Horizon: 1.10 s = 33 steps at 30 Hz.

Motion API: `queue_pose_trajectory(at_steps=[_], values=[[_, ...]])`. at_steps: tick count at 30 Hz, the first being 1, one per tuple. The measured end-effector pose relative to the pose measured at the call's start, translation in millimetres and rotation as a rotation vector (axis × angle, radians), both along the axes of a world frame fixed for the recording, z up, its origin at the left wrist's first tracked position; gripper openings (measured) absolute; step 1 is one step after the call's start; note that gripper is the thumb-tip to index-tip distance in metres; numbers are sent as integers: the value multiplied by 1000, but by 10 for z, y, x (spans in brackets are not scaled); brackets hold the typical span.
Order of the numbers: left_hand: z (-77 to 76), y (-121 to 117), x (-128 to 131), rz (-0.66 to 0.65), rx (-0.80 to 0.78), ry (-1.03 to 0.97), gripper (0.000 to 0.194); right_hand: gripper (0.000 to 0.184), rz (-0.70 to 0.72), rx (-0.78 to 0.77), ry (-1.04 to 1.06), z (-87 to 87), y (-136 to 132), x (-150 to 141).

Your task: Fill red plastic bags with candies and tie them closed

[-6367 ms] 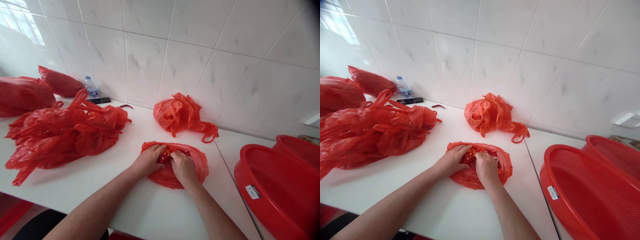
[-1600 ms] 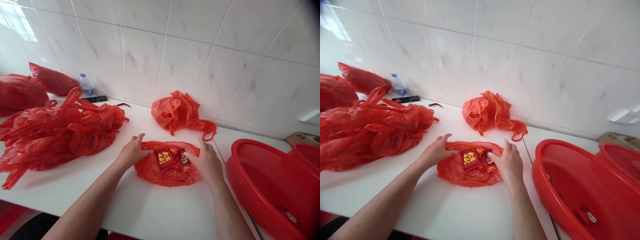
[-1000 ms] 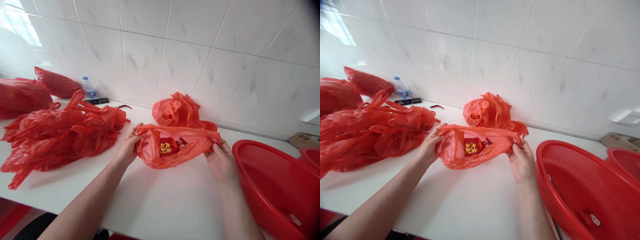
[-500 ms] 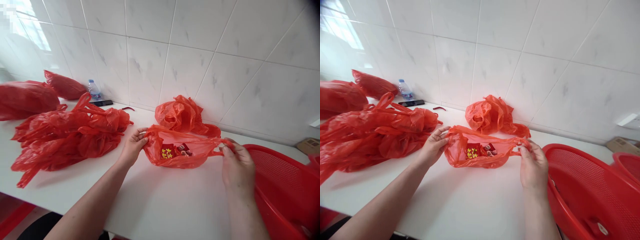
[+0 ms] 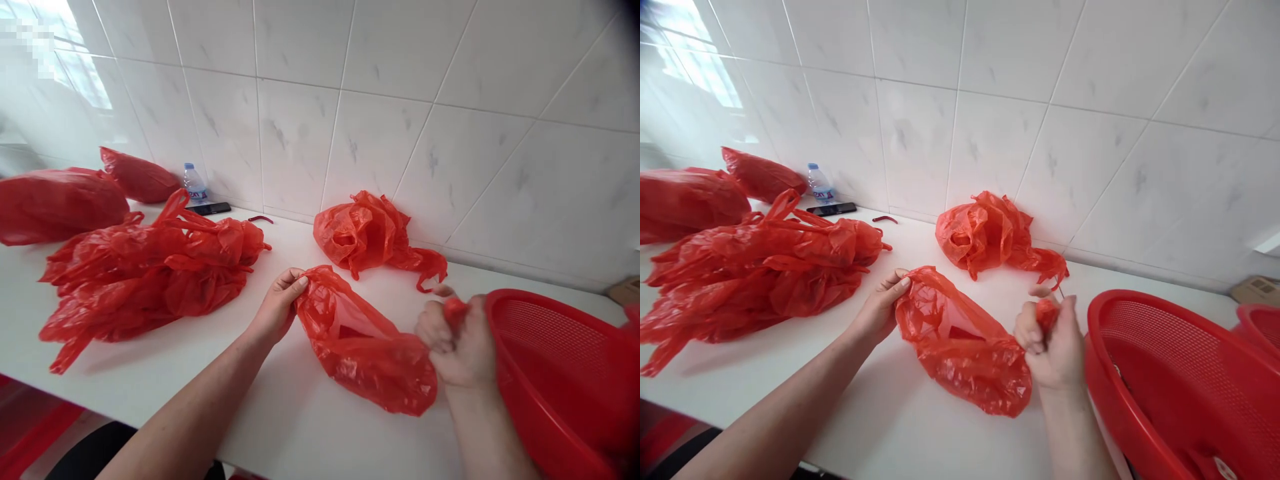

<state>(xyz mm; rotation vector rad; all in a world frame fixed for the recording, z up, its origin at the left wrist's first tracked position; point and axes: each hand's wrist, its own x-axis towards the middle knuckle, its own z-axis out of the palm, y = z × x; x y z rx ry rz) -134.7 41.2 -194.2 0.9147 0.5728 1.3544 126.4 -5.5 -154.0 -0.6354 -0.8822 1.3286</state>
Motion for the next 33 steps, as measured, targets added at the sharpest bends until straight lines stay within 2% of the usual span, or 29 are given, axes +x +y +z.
queue_pose_trajectory(at_steps=[4,6,10,12,14,15,17,19,22,23,24,26,28,31,33], values=[[14,-62,50,-148,8,-9,20,42,-2,-131,-271,-63,-22,-309],[17,-99,88,-175,34,33,20,52,0,-180,-415,-79,-57,-436],[55,-188,161,-210,128,135,15,73,87,-172,-585,-77,-127,-590],[83,-228,174,-273,178,180,14,64,172,-127,-637,-92,-134,-624],[98,-247,162,-360,214,190,18,38,200,-122,-686,-136,-108,-632],[97,-246,148,-403,222,175,21,28,167,-137,-688,-168,-83,-625],[82,-225,119,-440,234,125,32,25,30,-173,-623,-241,-18,-595],[60,-201,110,-403,253,117,52,27,-88,-189,-522,-302,43,-555],[39,-210,171,-309,279,212,85,27,-110,-179,-452,-341,71,-536],[38,-229,207,-318,283,262,85,27,-85,-167,-462,-340,61,-547],[38,-250,244,-347,290,317,78,26,-46,-155,-489,-334,44,-566],[34,-286,311,-407,304,439,45,27,36,-142,-578,-308,1,-606],[8,-292,347,-329,265,548,22,32,55,-154,-653,-266,-35,-626],[-81,-243,349,1,151,629,17,49,5,-196,-645,-188,-64,-606],[-148,-211,343,155,126,671,15,61,56,-209,-631,-149,-81,-603]])
